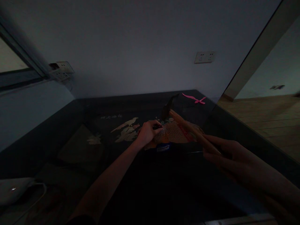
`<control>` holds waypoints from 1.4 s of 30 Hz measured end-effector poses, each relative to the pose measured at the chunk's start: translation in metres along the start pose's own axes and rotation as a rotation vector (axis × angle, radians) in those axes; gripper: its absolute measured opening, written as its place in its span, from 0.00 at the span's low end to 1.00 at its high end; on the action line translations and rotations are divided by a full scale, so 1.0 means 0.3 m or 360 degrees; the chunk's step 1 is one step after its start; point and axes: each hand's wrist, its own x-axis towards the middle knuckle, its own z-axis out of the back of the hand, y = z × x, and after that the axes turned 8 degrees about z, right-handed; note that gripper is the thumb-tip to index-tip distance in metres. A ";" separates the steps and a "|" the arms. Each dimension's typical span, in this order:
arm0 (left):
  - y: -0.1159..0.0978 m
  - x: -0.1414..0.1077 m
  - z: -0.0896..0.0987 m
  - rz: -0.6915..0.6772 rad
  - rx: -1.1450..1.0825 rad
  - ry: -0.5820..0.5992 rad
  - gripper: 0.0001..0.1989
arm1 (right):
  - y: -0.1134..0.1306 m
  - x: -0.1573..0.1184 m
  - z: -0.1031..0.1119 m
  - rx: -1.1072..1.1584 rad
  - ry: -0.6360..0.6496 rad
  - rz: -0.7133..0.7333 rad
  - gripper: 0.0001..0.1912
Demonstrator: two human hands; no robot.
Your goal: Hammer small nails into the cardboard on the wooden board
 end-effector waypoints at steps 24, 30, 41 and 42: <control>0.016 0.006 -0.003 -0.0004 0.0021 0.0027 0.03 | -0.017 0.022 -0.013 -0.0135 0.0065 0.0055 0.28; -0.001 0.000 0.004 0.0074 0.0087 0.0018 0.08 | -0.039 0.019 -0.023 -0.0245 0.0097 0.0043 0.24; 0.001 0.001 0.007 0.0049 0.0151 0.0022 0.07 | -0.061 0.025 -0.025 -0.0241 0.0042 0.0043 0.26; -0.001 0.000 0.009 0.0051 0.0158 0.0022 0.08 | -0.065 0.025 -0.026 -0.0241 0.0063 0.0027 0.26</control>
